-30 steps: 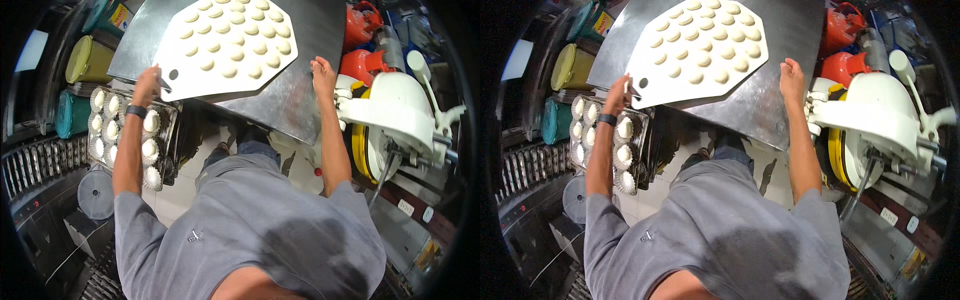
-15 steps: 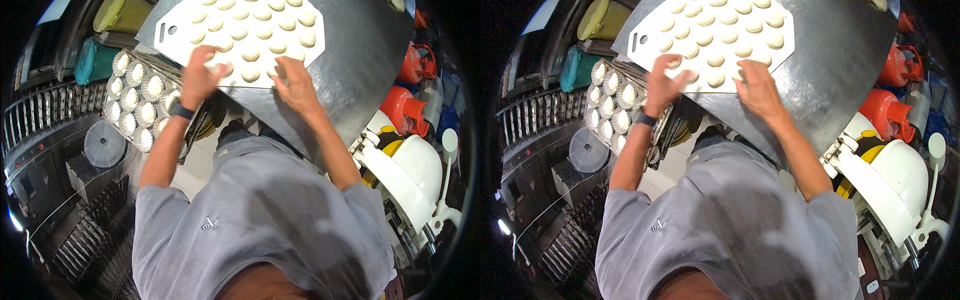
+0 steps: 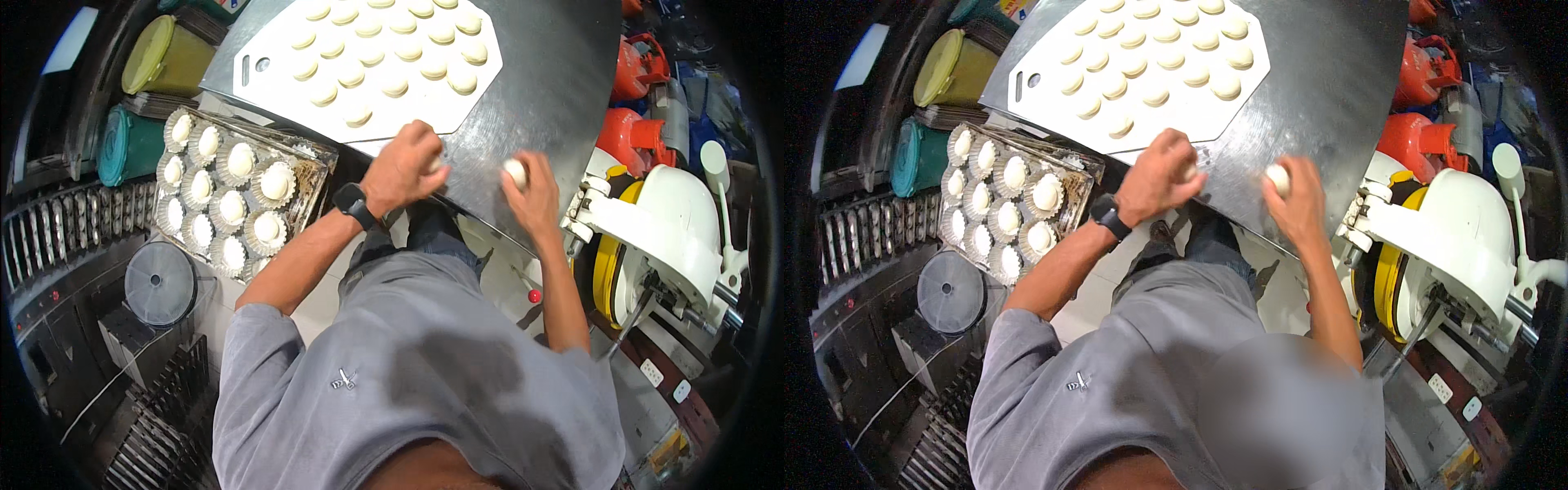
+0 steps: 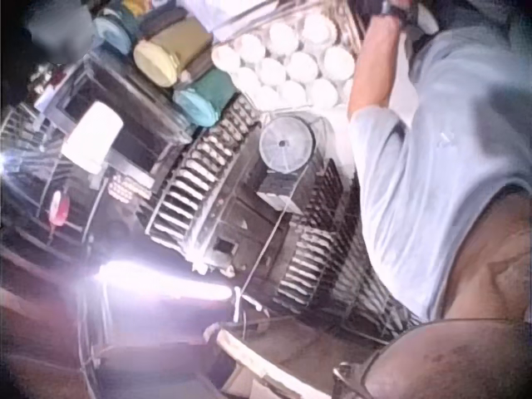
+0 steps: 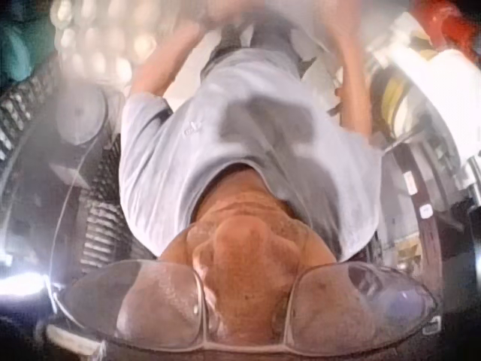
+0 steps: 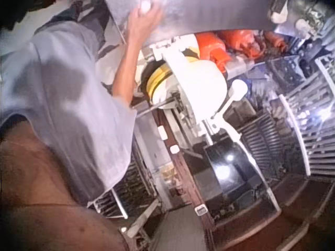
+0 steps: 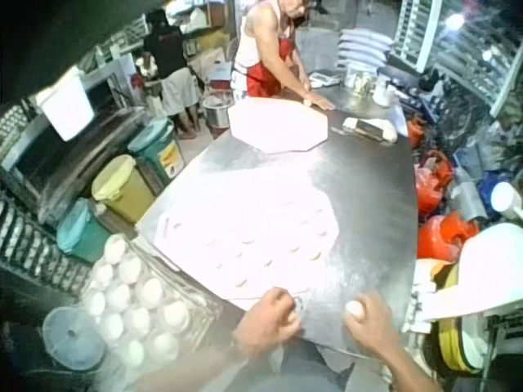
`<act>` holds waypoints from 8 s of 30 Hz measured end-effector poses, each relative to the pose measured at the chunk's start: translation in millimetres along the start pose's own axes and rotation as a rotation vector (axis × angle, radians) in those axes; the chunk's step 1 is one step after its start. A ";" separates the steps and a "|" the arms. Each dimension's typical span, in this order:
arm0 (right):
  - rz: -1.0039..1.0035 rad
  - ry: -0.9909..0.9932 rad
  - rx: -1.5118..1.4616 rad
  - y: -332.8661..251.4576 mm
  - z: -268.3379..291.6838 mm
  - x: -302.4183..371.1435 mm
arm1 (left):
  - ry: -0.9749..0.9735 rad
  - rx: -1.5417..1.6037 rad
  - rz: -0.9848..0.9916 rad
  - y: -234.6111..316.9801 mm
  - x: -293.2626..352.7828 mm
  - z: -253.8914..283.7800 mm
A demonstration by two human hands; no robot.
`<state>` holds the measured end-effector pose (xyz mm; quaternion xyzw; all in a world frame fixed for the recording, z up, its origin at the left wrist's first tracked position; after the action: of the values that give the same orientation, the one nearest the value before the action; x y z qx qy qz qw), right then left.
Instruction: The person places small portions of dough into paper liners on a tray, carries the tray to a rack, and then operates a dough dividing and rounding machine by placing a large piece of dough inside and pulling a lever.
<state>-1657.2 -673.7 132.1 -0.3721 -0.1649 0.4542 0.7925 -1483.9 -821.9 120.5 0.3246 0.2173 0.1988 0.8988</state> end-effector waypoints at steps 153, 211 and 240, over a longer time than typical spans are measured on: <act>-0.354 -0.474 -0.485 99.3 17.8 10.1 | -0.302 -0.018 0.106 14.4 -38.2 -82.8; 0.212 -1.094 -0.037 -346.1 -422.6 60.9 | 0.749 -0.171 0.898 -189.2 402.0 319.4; 0.232 -0.477 0.298 -243.8 -345.6 -43.4 | 0.930 0.362 1.262 -181.3 496.8 166.8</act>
<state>-1327.7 -938.1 84.7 -0.1507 -0.2343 0.6356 0.7200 -947.3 -786.0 -15.0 0.4108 0.3735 0.7459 0.3680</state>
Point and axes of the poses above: each hand's wrist, its own x-axis away from the middle knuckle, its own z-axis out of the back of the hand, y = z × x, the point moved 9 cm from there along -x, towards the middle knuckle, and after that the axes turned 11 degrees about -x, right-handed, at the moved point
